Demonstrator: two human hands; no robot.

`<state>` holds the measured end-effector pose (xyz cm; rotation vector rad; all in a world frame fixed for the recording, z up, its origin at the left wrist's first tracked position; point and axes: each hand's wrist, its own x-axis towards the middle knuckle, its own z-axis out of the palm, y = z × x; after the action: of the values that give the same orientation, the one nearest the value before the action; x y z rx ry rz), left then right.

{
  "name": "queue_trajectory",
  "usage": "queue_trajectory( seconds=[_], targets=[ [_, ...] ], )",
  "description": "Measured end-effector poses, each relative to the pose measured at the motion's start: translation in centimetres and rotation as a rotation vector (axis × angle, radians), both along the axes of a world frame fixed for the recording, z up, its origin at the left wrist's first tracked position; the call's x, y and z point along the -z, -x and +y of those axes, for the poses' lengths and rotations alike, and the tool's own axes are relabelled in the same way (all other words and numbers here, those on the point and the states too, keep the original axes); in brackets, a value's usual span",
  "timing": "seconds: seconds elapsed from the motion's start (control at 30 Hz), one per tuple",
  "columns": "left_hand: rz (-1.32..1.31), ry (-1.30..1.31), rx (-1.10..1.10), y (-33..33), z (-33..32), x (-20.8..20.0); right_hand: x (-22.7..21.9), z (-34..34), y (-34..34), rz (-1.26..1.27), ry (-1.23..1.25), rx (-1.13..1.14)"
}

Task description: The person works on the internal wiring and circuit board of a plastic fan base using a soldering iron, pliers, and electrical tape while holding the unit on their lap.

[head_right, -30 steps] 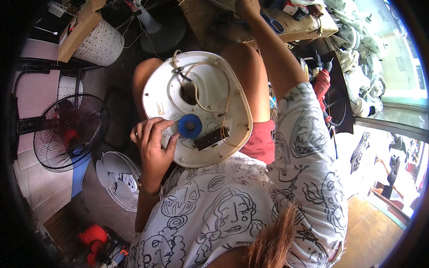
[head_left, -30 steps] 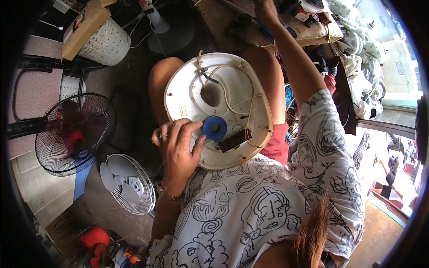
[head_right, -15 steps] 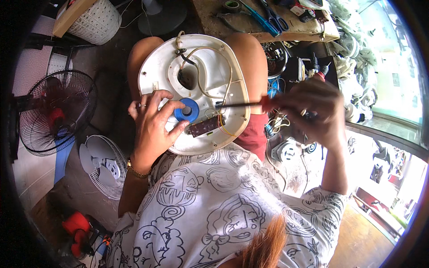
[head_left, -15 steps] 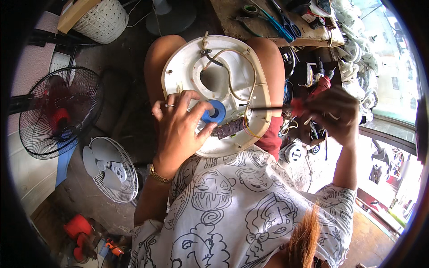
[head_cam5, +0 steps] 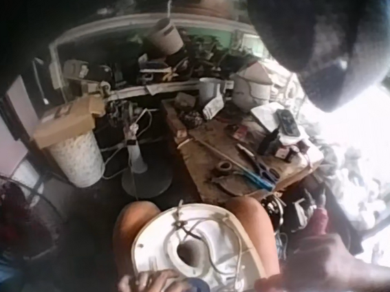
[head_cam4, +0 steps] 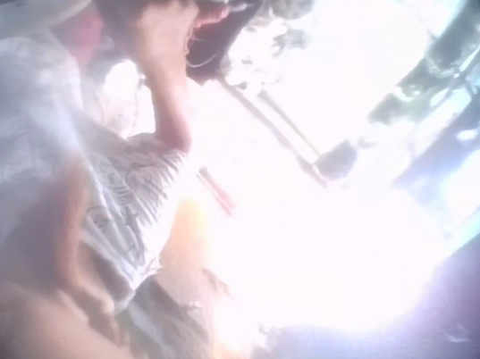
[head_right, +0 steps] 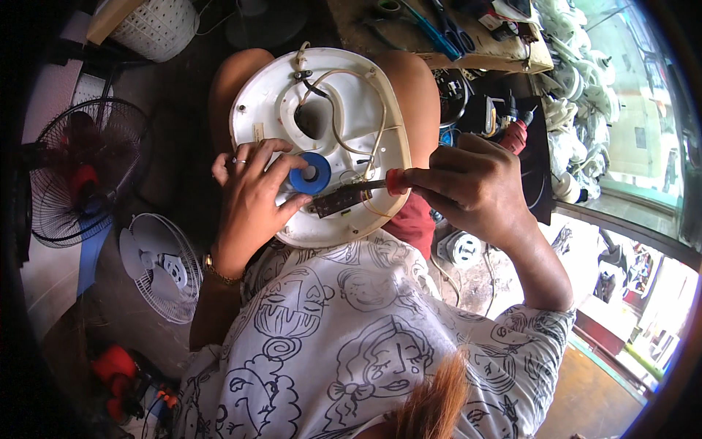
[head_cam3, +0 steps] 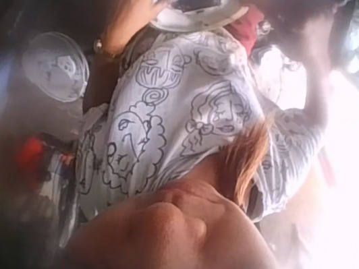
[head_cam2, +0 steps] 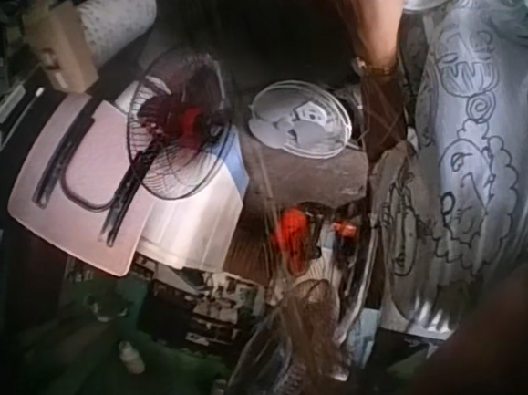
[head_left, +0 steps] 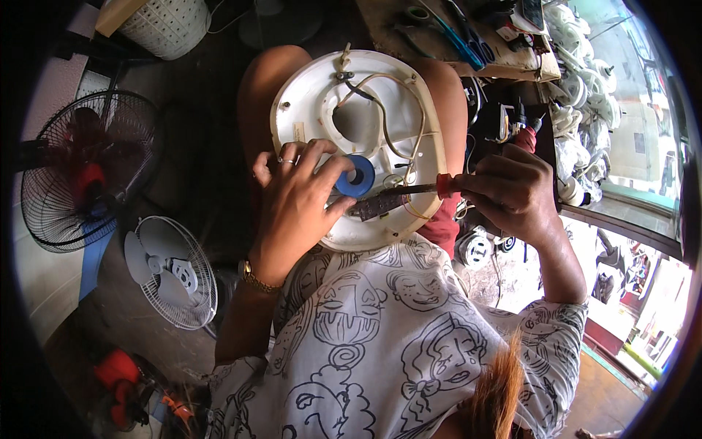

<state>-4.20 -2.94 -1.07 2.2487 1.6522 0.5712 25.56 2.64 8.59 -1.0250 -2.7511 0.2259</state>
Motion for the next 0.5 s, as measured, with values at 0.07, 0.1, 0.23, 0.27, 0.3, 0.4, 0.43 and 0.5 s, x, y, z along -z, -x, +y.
queue_trajectory(
  seconds=[0.07,0.1,0.23,0.27,0.3,0.4,0.43,0.5],
  targets=[
    [0.001,0.004,0.000,0.03,-0.05,0.02,-0.06,-0.07,-0.01,-0.013,0.005,0.004],
    [0.004,0.009,0.003,0.04,-0.06,0.03,-0.03,-0.06,0.01,-0.014,0.006,0.003],
    [0.001,0.010,0.006,0.07,-0.01,-0.07,0.08,-0.07,0.01,-0.015,0.005,-0.003],
    [0.000,0.017,0.007,0.07,0.02,-0.15,0.10,-0.08,0.02,-0.018,-0.004,-0.001],
    [-0.001,0.023,0.008,0.06,0.05,-0.20,0.14,-0.09,-0.01,-0.017,-0.004,-0.001],
    [-0.001,0.022,-0.008,-0.07,0.04,-0.20,0.33,-0.15,-0.08,0.001,-0.001,0.007],
    [-0.001,0.022,-0.008,-0.06,0.05,-0.15,0.38,-0.17,-0.05,0.000,-0.012,0.004],
    [-0.007,0.012,-0.010,-0.02,0.03,-0.07,0.29,-0.18,0.05,0.000,-0.023,0.001]
  ],
)
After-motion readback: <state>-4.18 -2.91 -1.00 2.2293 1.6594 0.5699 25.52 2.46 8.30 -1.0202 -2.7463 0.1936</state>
